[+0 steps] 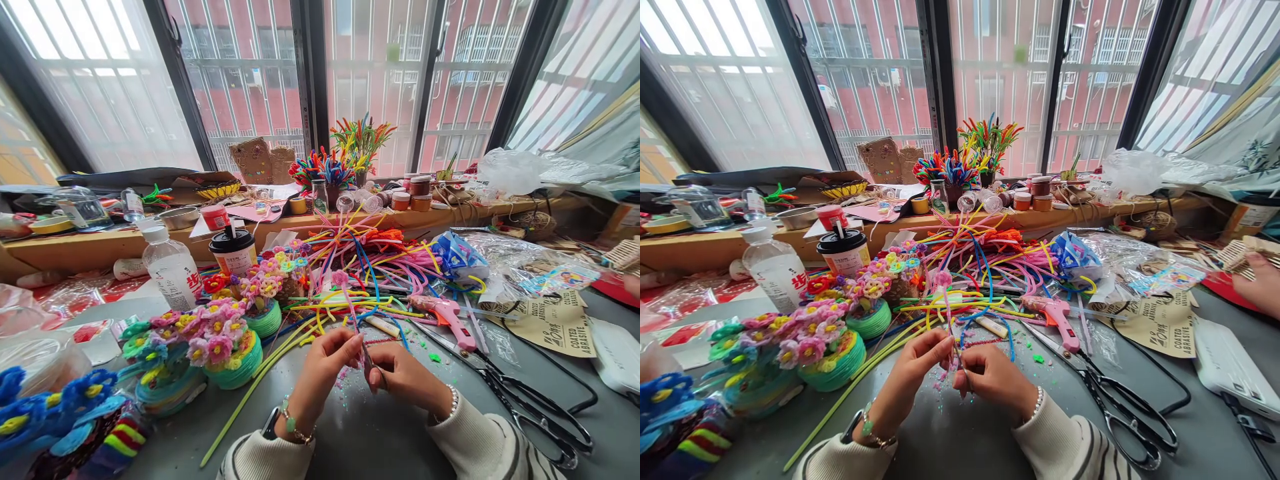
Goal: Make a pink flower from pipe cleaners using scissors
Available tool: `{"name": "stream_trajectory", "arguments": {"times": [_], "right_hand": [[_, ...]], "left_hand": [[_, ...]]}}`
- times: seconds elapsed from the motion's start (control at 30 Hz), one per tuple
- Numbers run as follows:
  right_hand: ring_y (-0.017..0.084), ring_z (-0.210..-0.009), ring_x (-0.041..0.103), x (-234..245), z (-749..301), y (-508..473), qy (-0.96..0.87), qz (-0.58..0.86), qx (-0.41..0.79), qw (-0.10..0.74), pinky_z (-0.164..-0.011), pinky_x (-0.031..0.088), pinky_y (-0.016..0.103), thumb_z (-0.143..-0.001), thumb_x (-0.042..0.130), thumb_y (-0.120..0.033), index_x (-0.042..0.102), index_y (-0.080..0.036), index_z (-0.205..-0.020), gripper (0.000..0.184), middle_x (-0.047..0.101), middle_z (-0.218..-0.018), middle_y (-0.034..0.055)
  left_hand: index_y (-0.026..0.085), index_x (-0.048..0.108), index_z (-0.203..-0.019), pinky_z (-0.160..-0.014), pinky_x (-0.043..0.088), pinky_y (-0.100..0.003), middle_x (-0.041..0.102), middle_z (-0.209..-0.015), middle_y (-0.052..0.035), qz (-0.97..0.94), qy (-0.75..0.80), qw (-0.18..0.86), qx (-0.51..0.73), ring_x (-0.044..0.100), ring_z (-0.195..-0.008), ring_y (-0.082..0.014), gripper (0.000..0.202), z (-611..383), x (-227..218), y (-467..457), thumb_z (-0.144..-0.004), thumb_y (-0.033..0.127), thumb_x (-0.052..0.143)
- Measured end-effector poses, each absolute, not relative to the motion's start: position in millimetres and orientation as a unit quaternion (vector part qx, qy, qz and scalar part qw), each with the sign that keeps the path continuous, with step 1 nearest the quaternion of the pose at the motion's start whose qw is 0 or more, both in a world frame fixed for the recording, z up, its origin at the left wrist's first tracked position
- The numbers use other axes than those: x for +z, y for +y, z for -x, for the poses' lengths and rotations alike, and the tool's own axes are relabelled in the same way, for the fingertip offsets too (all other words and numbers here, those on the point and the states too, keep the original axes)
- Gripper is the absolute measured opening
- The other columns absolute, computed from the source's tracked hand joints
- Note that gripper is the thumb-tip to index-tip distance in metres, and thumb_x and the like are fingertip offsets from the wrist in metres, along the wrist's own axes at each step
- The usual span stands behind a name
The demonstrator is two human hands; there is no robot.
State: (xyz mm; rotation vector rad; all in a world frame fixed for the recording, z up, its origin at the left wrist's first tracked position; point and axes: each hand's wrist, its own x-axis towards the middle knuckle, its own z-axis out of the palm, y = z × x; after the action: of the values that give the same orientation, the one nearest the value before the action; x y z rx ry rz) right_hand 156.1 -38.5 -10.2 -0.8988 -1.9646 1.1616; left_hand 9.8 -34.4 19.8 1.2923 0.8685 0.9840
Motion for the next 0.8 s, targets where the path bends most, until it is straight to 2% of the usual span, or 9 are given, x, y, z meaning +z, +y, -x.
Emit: {"name": "stream_trajectory", "arguments": {"times": [0.17, 0.43, 0.57, 0.8], "right_hand": [[0.010, -0.054, 0.039, -3, -165, -38, -0.775, 0.320, 0.459, 0.296, -0.049, 0.030, 0.021, -0.062, 0.022, -0.075, 0.052, -0.014, -0.058, 0.068, 0.043, -0.059, -0.0015], [0.005, -0.040, 0.032, -12, -161, -36, -0.720, 0.358, 0.496, 0.328, -0.039, 0.024, 0.019, -0.062, 0.038, -0.070, 0.048, -0.014, -0.048, 0.059, 0.037, -0.044, -0.0049], [0.004, -0.036, 0.031, -17, -158, -36, -0.691, 0.379, 0.513, 0.339, -0.035, 0.022, 0.018, -0.064, 0.044, -0.065, 0.047, -0.014, -0.045, 0.055, 0.038, -0.042, -0.0047], [0.006, -0.041, 0.035, -13, -167, -35, -0.720, 0.339, 0.535, 0.283, -0.041, 0.028, 0.019, -0.058, 0.032, -0.075, 0.052, -0.013, -0.053, 0.065, 0.038, -0.046, -0.0045]], "left_hand": [[0.014, 0.054, -0.055, -0.051, 0.033, -0.021, 0.048, -0.052, 0.0021, -0.577, 0.365, 0.619, 0.388, 0.040, -0.052, -0.0090, 0.025, -10, 18, -36, -0.064, 0.037, 0.058], [0.015, 0.052, -0.053, -0.050, 0.032, -0.021, 0.046, -0.050, 0.0027, -0.574, 0.386, 0.601, 0.400, 0.040, -0.050, -0.0091, 0.028, -10, 18, -34, -0.063, 0.040, 0.058], [0.015, 0.051, -0.051, -0.051, 0.032, -0.021, 0.045, -0.050, 0.0032, -0.565, 0.386, 0.601, 0.413, 0.039, -0.050, -0.0086, 0.028, -9, 18, -32, -0.064, 0.039, 0.058], [0.015, 0.054, -0.054, -0.052, 0.031, -0.021, 0.047, -0.051, 0.0024, -0.586, 0.378, 0.615, 0.369, 0.040, -0.051, -0.0091, 0.027, -7, 17, -33, -0.065, 0.039, 0.058]]}}
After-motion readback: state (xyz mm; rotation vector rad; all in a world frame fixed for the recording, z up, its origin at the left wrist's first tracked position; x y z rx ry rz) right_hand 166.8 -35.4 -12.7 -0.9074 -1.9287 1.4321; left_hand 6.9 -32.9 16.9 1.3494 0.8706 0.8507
